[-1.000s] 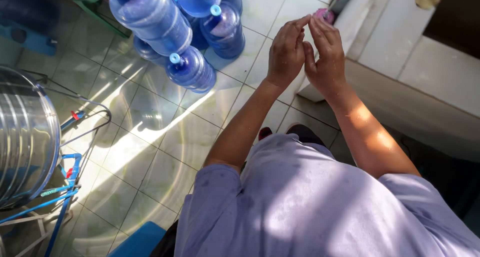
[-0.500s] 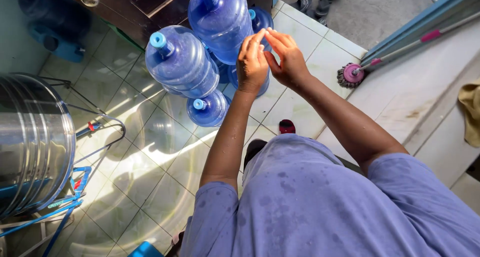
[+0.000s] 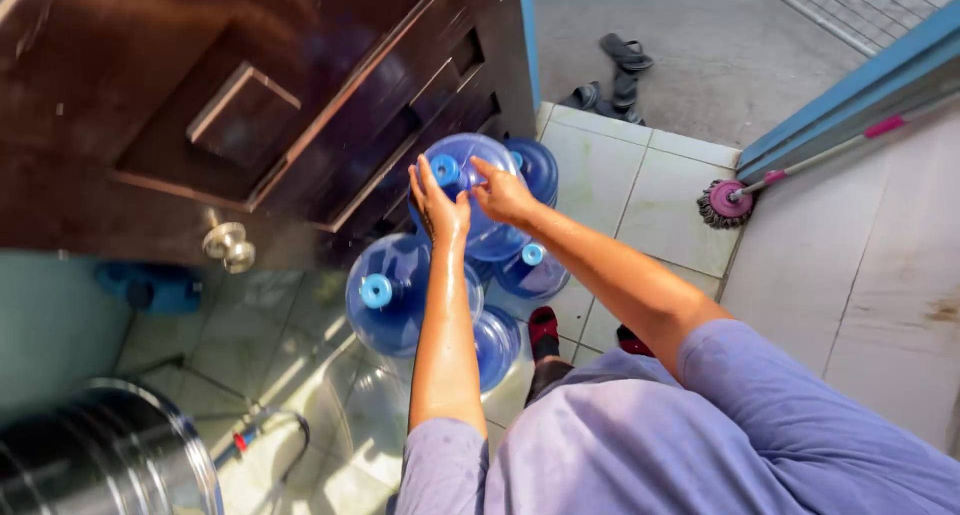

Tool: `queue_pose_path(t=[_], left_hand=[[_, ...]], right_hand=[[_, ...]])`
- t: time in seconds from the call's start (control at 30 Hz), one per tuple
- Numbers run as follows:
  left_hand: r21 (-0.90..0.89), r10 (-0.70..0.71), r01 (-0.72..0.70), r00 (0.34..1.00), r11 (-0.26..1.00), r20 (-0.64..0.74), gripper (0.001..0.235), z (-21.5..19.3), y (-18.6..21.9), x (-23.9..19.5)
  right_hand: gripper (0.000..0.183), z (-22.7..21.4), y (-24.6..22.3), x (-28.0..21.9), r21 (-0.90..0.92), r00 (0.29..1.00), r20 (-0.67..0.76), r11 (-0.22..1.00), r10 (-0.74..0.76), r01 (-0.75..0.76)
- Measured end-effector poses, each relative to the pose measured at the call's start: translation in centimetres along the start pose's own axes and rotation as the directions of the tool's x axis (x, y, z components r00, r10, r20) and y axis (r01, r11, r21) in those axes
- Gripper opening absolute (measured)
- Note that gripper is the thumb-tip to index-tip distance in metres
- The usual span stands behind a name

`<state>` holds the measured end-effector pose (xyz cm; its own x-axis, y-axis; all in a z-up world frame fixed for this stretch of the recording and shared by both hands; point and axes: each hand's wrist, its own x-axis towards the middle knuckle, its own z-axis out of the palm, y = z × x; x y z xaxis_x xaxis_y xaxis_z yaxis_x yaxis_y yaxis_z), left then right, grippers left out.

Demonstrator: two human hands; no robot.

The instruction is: Cleaning and preparing blue plastic water jugs for filling, including scrubbing the exterior and interior and cleaning the caps.

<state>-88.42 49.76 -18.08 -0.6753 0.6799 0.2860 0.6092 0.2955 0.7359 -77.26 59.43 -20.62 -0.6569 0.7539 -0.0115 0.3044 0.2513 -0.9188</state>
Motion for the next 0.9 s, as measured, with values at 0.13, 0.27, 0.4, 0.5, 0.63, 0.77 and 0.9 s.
queue_pose_path(t=[0.13, 0.27, 0.4, 0.5, 0.63, 0.77, 0.9], left_hand=[[-0.026, 0.069, -0.068, 0.997, 0.997, 0.021, 0.107, 4.4, -6.2, 4.3], [-0.059, 0.037, -0.028, 0.989, 0.998, 0.145, 0.061, 4.4, -3.7, 4.1], [-0.074, 0.156, -0.145, 0.972, 0.987, 0.175, 0.039, 0.9, 5.4, 1.4], [-0.285, 0.472, -0.441, 0.880, 0.851, 0.048, 0.039, -2.6, 16.4, 0.2], [-0.552, 0.625, -0.502, 0.779, 0.666, 0.045, 0.041, -6.8, 30.0, -4.5], [-0.824, 0.753, -0.439, 0.658, 0.357, -0.024, 0.044, -11.5, 41.7, -14.0], [-0.903, 0.859, -0.425, 0.481, 0.055, -0.174, 0.046, -14.3, 50.2, -24.9]], right_hand=[[0.060, 3.6, 2.1, 3.3, -0.047, 0.979, -0.156, 0.991, -0.133, 0.127], [0.045, 2.3, -1.1, 1.5, -0.088, 0.974, -0.224, 0.996, -0.037, 0.018], [0.037, -4.5, -8.1, -4.2, 0.021, 0.943, -0.300, 0.990, 0.141, -0.142], [0.030, -11.1, -13.3, -9.2, 0.048, 0.832, -0.553, 0.999, 0.027, -0.001], [0.026, -20.5, -24.2, -20.8, -0.107, 0.703, -0.697, 0.990, -0.143, 0.096], [0.021, -26.3, -31.5, -36.0, -0.395, 0.561, -0.734, 0.912, -0.384, 0.108], [0.020, -28.0, -33.6, -51.1, -0.617, 0.390, -0.718, 0.786, -0.577, 0.027]])
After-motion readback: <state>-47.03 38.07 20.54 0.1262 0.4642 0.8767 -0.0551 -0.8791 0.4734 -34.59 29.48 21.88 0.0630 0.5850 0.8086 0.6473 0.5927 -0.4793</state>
